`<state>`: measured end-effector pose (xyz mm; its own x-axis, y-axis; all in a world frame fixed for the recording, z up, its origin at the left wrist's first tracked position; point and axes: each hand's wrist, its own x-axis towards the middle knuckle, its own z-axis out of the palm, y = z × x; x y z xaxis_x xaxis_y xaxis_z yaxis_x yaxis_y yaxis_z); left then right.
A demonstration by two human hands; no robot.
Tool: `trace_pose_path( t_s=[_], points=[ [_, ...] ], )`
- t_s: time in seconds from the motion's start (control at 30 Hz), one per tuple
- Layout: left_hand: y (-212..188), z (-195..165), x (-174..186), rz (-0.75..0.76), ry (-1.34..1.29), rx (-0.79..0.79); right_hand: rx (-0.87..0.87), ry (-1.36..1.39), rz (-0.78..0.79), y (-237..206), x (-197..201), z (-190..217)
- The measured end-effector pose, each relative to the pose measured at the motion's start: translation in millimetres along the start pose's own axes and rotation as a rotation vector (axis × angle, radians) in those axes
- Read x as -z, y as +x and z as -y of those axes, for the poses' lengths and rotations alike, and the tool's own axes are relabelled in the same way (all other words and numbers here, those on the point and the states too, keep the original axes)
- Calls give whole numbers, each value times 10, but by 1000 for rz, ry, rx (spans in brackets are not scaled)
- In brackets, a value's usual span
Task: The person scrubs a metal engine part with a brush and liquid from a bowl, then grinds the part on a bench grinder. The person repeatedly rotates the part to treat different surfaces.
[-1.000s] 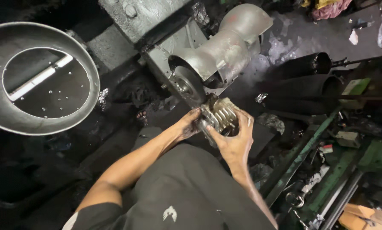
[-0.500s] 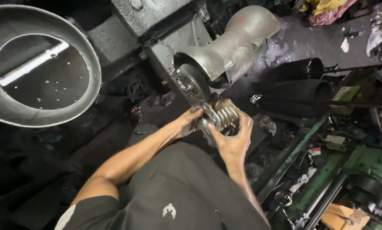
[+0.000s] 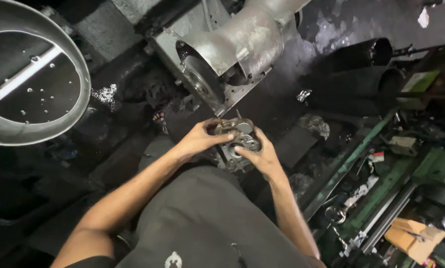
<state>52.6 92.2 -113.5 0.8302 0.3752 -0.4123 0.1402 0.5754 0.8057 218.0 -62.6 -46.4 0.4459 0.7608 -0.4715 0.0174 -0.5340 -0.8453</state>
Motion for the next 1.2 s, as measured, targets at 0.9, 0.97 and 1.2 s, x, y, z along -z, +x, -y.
trace_pose_path(
  t_s=[0.9, 0.97, 1.2],
  points=[
    [349, 36, 365, 268, -621, 273, 171, -494, -398, 7, -897, 704],
    [367, 8, 426, 271, -574, 288, 125, -464, -400, 54, -957, 689],
    [311, -25, 595, 291, -567, 331, -79, -481, -375, 167, -1160, 695]
  ],
)
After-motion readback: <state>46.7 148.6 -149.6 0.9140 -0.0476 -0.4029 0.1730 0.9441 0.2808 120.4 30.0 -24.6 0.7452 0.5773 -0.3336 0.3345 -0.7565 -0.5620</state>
